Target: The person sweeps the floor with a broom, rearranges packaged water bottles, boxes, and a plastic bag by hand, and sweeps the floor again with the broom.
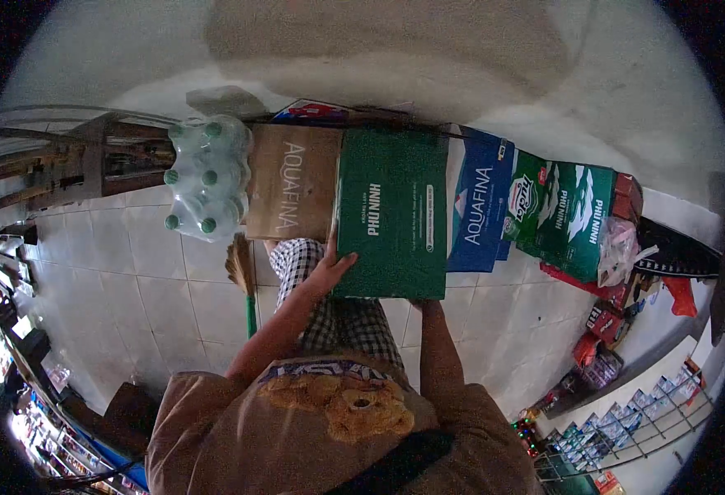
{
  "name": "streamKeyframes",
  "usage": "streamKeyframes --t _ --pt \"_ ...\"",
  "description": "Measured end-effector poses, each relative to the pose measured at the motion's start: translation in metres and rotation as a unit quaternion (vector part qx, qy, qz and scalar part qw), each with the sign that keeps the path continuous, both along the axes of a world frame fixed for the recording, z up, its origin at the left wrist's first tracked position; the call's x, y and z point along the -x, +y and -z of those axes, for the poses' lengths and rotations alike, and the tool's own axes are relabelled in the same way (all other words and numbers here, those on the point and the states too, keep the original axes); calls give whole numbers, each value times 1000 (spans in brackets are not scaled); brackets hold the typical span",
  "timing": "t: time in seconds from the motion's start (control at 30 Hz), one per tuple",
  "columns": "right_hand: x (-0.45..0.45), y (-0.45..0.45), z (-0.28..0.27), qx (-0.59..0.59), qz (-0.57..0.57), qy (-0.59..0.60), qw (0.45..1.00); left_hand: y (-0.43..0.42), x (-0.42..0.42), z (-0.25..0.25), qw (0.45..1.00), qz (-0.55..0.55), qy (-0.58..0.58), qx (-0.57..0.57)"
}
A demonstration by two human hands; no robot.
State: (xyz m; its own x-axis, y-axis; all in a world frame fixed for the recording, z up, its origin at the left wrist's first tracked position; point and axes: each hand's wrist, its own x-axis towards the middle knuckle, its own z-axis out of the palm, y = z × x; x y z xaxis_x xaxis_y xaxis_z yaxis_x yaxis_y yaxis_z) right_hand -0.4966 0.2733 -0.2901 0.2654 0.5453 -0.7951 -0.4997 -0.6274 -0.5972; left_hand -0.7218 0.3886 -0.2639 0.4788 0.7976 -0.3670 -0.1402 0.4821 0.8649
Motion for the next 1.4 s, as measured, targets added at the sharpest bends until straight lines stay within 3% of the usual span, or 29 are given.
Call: streamKeyframes --t 0.07,0.2,0.67,0.83,0.87,0.9,1.03,1.1,1.13,1.17,1.2,1.23,1.27,1.3,1.33,1.37,1.4 --pt "-6 -4 1 -4 12 1 1000 7 -17 -3 997 36 30 -62" --pt "-21 -5 2 -16 47 1 999 11 -36 -2 999 30 -28 10" --pt "-44 35 45 -170 274 90 942 16 -48 27 1000 1 6 -5" --pt "-25 18 44 -249 153 -37 956 13 -46 59 995 25 41 -90" --pt "-22 15 44 -235 199 20 951 11 -45 62 995 27 43 -89" --pt "-18 14 41 -180 479 303 804 12 -44 59 995 38 52 -78" --pt "-8 17 33 -244 453 337 789 19 -42 50 984 82 131 -91" --pt "1 15 30 -197 424 243 850 21 -28 62 981 112 93 -128" --pt "3 17 25 -198 422 243 851 27 -17 61 974 141 54 -168" --pt "6 15 19 -195 423 262 845 30 3 57 960 246 116 -62" --pt "8 16 13 -191 423 282 840 32 31 53 923 310 221 -44" --pt "11 17 6 -191 419 282 842 34 58 49 867 384 315 -28" --pt "15 20 -1 -109 415 244 870 27 78 49 787 412 448 -100" --pt "19 20 -5 -26 410 203 889 23 86 -8 735 328 586 -95" --pt "24 19 -8 -31 408 203 890 13 92 -74 664 234 705 -88" --pt "28 19 -6 10 385 161 909 -21 137 -23 665 240 701 -88" --pt "32 14 -2 54 362 119 923 -48 170 -3 709 285 645 -3"
